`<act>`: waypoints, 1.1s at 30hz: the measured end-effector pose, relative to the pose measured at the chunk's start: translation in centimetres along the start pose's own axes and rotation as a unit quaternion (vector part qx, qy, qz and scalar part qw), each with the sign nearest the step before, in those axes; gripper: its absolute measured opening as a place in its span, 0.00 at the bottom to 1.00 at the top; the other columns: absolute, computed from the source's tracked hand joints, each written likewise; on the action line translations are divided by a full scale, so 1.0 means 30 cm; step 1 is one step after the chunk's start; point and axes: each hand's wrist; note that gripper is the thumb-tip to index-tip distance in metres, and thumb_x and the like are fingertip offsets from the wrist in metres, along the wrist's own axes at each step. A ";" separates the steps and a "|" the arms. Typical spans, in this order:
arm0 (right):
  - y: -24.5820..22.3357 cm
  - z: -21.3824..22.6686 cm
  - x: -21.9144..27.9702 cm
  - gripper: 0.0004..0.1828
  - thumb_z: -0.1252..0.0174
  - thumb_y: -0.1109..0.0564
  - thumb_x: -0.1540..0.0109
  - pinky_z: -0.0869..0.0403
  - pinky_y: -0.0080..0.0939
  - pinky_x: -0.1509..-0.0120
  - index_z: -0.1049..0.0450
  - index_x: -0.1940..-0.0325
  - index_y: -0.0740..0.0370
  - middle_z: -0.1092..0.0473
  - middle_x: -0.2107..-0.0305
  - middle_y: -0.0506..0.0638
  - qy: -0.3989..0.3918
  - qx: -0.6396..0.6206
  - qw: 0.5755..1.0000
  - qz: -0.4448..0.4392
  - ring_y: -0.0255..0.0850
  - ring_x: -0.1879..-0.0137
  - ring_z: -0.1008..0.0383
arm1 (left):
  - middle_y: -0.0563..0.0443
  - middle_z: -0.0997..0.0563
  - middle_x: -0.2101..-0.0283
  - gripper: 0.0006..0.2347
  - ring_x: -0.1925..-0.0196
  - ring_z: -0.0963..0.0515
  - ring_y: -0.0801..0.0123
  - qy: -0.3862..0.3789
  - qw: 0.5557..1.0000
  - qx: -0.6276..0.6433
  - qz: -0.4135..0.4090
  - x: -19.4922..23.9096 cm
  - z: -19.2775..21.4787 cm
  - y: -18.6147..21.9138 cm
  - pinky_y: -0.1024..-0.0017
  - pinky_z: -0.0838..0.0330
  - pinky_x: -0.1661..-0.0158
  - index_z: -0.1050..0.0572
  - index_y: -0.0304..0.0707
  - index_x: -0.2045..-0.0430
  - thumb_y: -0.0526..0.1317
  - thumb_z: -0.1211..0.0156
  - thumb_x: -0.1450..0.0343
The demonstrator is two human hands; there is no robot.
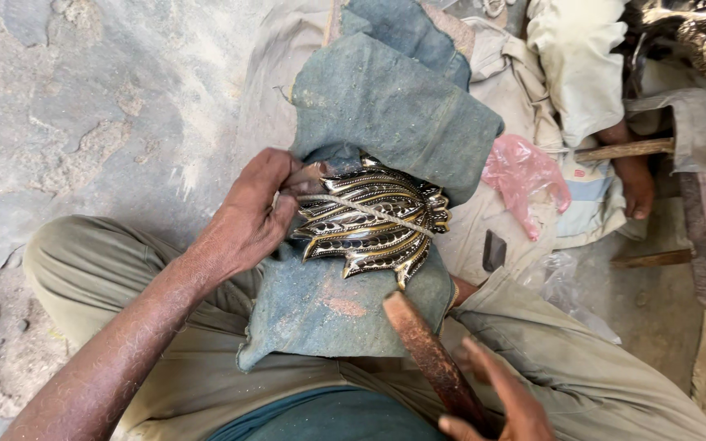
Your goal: The person uses a wooden mallet and a metal punch to hammer decorative patterns onto a silver-colored metal piece resting on a cloth-covered block. The person repeatedly strikes the punch to emboss the metal surface.
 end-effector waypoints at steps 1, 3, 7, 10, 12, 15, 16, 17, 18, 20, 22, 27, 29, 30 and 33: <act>-0.052 0.029 -0.018 0.50 0.23 0.56 0.54 0.32 0.48 0.33 0.36 0.29 0.60 0.27 0.41 0.59 0.024 0.000 0.999 0.040 0.46 0.36 0.27 | 0.38 0.27 0.60 0.07 0.56 0.23 0.51 -0.016 0.999 -0.021 0.022 -0.001 -0.009 -0.010 0.51 0.26 0.52 0.30 0.31 0.57 0.31 0.49 0.28; -0.143 0.084 -0.078 0.40 0.29 0.57 0.48 0.28 0.45 0.33 0.34 0.33 0.64 0.27 0.43 0.59 0.076 -0.002 0.991 0.114 0.46 0.37 0.24 | 0.40 0.24 0.63 0.08 0.59 0.21 0.55 -0.074 0.987 0.033 0.141 -0.004 -0.025 -0.025 0.55 0.23 0.54 0.30 0.35 0.55 0.35 0.54 0.25; -0.291 0.129 -0.251 0.25 0.37 0.62 0.40 0.26 0.43 0.40 0.28 0.38 0.66 0.23 0.50 0.57 0.144 0.058 0.969 0.195 0.44 0.45 0.22 | 0.43 0.19 0.60 0.11 0.56 0.17 0.63 -0.116 0.967 0.116 0.195 -0.003 -0.020 -0.051 0.63 0.20 0.53 0.30 0.39 0.52 0.42 0.53 0.25; -0.381 0.119 -0.377 0.19 0.42 0.66 0.35 0.26 0.44 0.40 0.27 0.40 0.69 0.25 0.51 0.59 0.177 0.065 0.951 0.247 0.46 0.45 0.22 | 0.42 0.16 0.55 0.12 0.51 0.17 0.64 -0.136 0.971 0.087 0.174 -0.011 -0.005 -0.072 0.62 0.22 0.49 0.29 0.39 0.54 0.45 0.47 0.25; -0.421 0.113 -0.438 0.16 0.43 0.67 0.34 0.25 0.43 0.41 0.25 0.42 0.68 0.24 0.51 0.58 0.185 0.063 0.943 0.270 0.47 0.45 0.21 | 0.42 0.18 0.50 0.15 0.46 0.19 0.63 -0.104 0.980 0.123 0.114 -0.016 -0.008 -0.078 0.61 0.25 0.45 0.33 0.38 0.49 0.44 0.45 0.27; -0.461 0.114 -0.496 0.13 0.45 0.67 0.33 0.24 0.42 0.43 0.23 0.45 0.67 0.23 0.52 0.58 0.166 0.042 0.941 0.292 0.47 0.47 0.20 | 0.43 0.19 0.50 0.20 0.45 0.20 0.61 -0.068 0.990 0.096 0.073 -0.020 -0.001 -0.081 0.60 0.27 0.44 0.37 0.37 0.46 0.43 0.39 0.29; -0.477 0.120 -0.515 0.13 0.46 0.67 0.33 0.24 0.41 0.44 0.23 0.46 0.67 0.23 0.52 0.58 0.155 0.032 0.941 0.299 0.47 0.48 0.20 | 0.43 0.19 0.51 0.22 0.45 0.20 0.60 -0.056 0.993 0.074 0.067 -0.022 0.004 -0.075 0.60 0.28 0.44 0.38 0.36 0.46 0.43 0.36 0.29; -0.494 0.126 -0.536 0.13 0.45 0.68 0.33 0.24 0.42 0.43 0.23 0.46 0.68 0.23 0.52 0.58 0.135 0.049 0.935 0.325 0.47 0.47 0.20 | 0.44 0.19 0.53 0.22 0.48 0.19 0.61 -0.024 0.995 0.077 0.061 -0.012 0.004 -0.061 0.61 0.26 0.46 0.37 0.36 0.47 0.42 0.34 0.30; -0.512 0.127 -0.558 0.13 0.45 0.69 0.34 0.24 0.43 0.42 0.23 0.46 0.68 0.23 0.52 0.58 0.116 0.064 0.927 0.350 0.48 0.46 0.20 | 0.45 0.19 0.56 0.22 0.51 0.19 0.62 0.008 0.995 0.079 0.055 0.007 0.006 -0.041 0.62 0.25 0.49 0.37 0.36 0.48 0.41 0.32 0.31; -0.543 0.112 -0.606 0.13 0.44 0.68 0.34 0.24 0.44 0.39 0.22 0.45 0.67 0.23 0.50 0.57 0.063 0.085 0.919 0.379 0.48 0.44 0.20 | 0.46 0.20 0.59 0.19 0.57 0.19 0.63 0.075 0.994 0.074 0.036 0.060 -0.009 0.012 0.63 0.24 0.55 0.33 0.36 0.52 0.38 0.30 0.32; -0.560 0.074 -0.652 0.15 0.42 0.65 0.35 0.23 0.45 0.34 0.22 0.45 0.62 0.23 0.47 0.54 -0.004 0.098 0.918 0.384 0.46 0.41 0.21 | 0.47 0.22 0.60 0.14 0.63 0.21 0.64 0.142 0.988 0.067 0.012 0.136 -0.052 0.083 0.65 0.25 0.64 0.28 0.38 0.57 0.35 0.30 0.32; -0.597 -0.032 -0.710 0.37 0.34 0.61 0.45 0.49 0.67 0.25 0.35 0.31 0.58 0.31 0.38 0.58 -0.190 0.193 0.862 0.429 0.54 0.30 0.35 | 0.53 0.22 0.62 0.18 0.61 0.26 0.61 0.016 0.983 -0.026 -0.178 0.278 -0.095 0.251 0.62 0.28 0.61 0.27 0.41 0.56 0.40 0.29 0.37; -0.617 -0.053 -0.721 0.43 0.34 0.62 0.46 0.53 0.69 0.23 0.39 0.27 0.53 0.32 0.36 0.56 -0.205 0.218 0.853 0.428 0.52 0.28 0.37 | 0.50 0.25 0.65 0.26 0.61 0.28 0.57 -0.108 0.978 -0.072 -0.161 0.290 -0.091 0.292 0.60 0.29 0.60 0.25 0.34 0.50 0.43 0.31 0.43; -0.622 -0.054 -0.718 0.43 0.33 0.62 0.46 0.54 0.69 0.22 0.39 0.27 0.50 0.31 0.36 0.53 -0.206 0.226 0.854 0.421 0.50 0.28 0.36 | 0.49 0.26 0.64 0.26 0.60 0.29 0.58 -0.112 0.977 -0.071 -0.167 0.283 -0.093 0.305 0.60 0.30 0.59 0.25 0.34 0.49 0.44 0.33 0.41; -0.635 -0.012 -0.684 0.47 0.32 0.63 0.47 0.58 0.68 0.17 0.41 0.25 0.45 0.28 0.42 0.50 -0.215 0.246 0.870 0.369 0.46 0.31 0.31 | 0.49 0.26 0.62 0.24 0.57 0.29 0.59 -0.116 0.975 -0.068 -0.178 0.255 -0.107 0.336 0.61 0.31 0.56 0.26 0.34 0.49 0.45 0.37 0.38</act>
Point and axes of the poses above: each hand's wrist, its own x-axis away from the middle knuckle, its own z-axis out of the back of the hand, y = z × x
